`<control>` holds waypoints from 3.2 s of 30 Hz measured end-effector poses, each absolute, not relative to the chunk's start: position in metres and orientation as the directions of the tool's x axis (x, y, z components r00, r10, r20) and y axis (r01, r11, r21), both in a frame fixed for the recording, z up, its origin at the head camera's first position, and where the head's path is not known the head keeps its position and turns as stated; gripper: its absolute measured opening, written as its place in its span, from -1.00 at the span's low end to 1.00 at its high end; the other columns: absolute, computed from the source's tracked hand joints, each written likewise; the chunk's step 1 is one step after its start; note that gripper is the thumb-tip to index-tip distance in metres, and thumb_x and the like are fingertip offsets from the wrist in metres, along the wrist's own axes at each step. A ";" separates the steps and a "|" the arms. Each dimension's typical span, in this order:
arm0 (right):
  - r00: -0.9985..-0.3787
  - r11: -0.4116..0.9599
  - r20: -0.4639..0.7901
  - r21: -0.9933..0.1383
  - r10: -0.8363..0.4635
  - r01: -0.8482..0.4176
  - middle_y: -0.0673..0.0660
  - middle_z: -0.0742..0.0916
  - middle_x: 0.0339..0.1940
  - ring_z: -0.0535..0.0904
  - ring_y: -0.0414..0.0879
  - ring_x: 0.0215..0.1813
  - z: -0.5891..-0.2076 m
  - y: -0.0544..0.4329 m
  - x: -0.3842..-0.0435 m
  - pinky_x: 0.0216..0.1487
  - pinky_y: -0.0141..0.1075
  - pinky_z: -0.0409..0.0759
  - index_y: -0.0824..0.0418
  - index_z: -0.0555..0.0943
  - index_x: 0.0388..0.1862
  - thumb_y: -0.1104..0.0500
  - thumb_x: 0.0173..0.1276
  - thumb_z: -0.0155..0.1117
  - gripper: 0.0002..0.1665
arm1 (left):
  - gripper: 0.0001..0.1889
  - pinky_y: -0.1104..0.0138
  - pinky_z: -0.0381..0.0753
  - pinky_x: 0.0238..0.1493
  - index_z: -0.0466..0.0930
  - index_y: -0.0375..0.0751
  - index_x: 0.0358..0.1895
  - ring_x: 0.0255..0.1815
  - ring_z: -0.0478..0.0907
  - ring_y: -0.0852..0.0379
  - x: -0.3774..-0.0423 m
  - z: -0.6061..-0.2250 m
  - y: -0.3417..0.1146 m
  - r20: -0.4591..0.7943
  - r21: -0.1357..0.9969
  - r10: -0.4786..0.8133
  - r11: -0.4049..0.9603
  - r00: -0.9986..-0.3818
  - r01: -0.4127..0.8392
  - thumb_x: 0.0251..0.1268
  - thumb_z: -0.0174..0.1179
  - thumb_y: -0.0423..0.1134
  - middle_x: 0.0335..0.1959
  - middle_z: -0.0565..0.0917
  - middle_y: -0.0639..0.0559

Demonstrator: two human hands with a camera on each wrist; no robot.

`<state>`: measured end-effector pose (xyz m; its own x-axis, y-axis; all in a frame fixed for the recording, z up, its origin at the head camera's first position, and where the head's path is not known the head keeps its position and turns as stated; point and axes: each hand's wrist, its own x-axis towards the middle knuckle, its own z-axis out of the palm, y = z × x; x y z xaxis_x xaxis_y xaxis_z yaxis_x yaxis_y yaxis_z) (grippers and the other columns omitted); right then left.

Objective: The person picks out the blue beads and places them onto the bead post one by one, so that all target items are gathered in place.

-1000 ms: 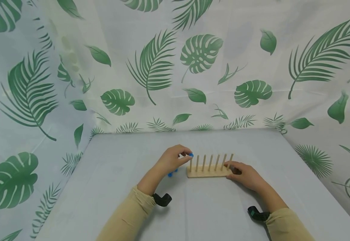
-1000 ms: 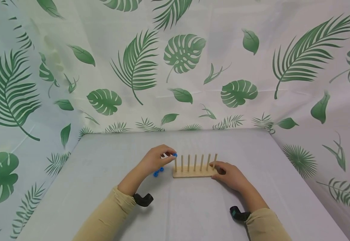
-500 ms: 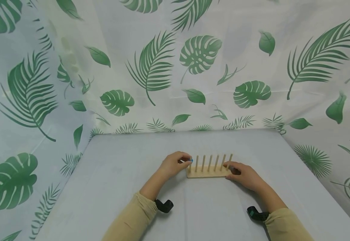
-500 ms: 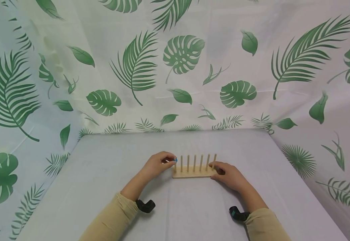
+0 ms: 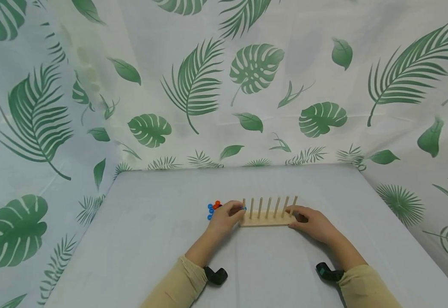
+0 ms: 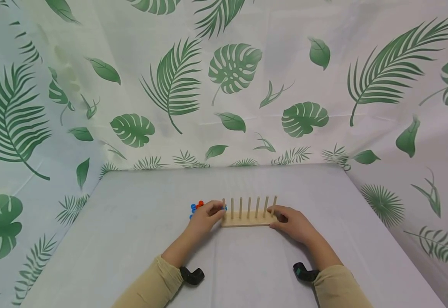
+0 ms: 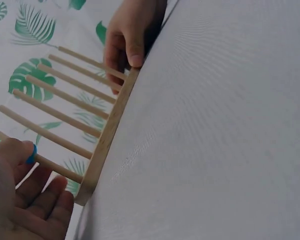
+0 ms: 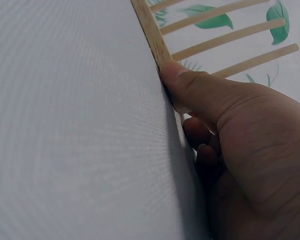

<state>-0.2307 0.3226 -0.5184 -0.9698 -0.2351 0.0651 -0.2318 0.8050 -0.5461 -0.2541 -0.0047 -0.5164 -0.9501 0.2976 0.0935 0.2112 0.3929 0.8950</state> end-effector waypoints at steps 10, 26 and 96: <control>-0.970 0.800 0.070 -0.553 -0.232 -0.232 0.12 0.67 0.18 0.54 -0.06 -0.02 -0.517 0.322 -0.230 0.00 -0.05 0.52 -0.09 0.56 0.28 -0.15 0.27 0.40 -0.40 | -0.69 0.23 0.59 0.15 0.62 0.04 0.10 0.09 0.61 0.16 -0.260 -0.526 -0.007 0.125 0.854 0.320 0.447 -0.939 0.266 0.39 0.21 0.02 0.05 0.67 0.14; -0.971 0.802 0.061 -0.554 -0.230 -0.224 0.12 0.67 0.16 0.54 -0.05 -0.01 -0.517 0.321 -0.230 0.01 -0.05 0.52 -0.09 0.56 0.28 -0.13 0.28 0.39 -0.41 | -0.73 0.26 0.54 0.20 0.68 -0.02 0.04 0.13 0.56 0.15 -0.271 -0.526 -0.015 0.145 0.729 0.469 0.545 -0.871 0.414 0.35 0.26 -0.05 0.09 0.64 0.09; -0.971 0.802 0.067 -0.551 -0.231 -0.229 0.04 0.68 0.02 0.46 -0.11 -0.18 -0.516 0.321 -0.230 -0.13 -0.19 0.44 -0.09 0.56 0.27 -0.11 0.27 0.40 -0.42 | -0.81 0.08 0.49 0.23 0.72 0.01 -0.09 0.10 0.54 0.02 -0.276 -0.522 -0.118 0.100 0.618 0.354 0.710 -0.930 0.337 0.26 0.35 -0.11 -0.01 0.64 0.02</control>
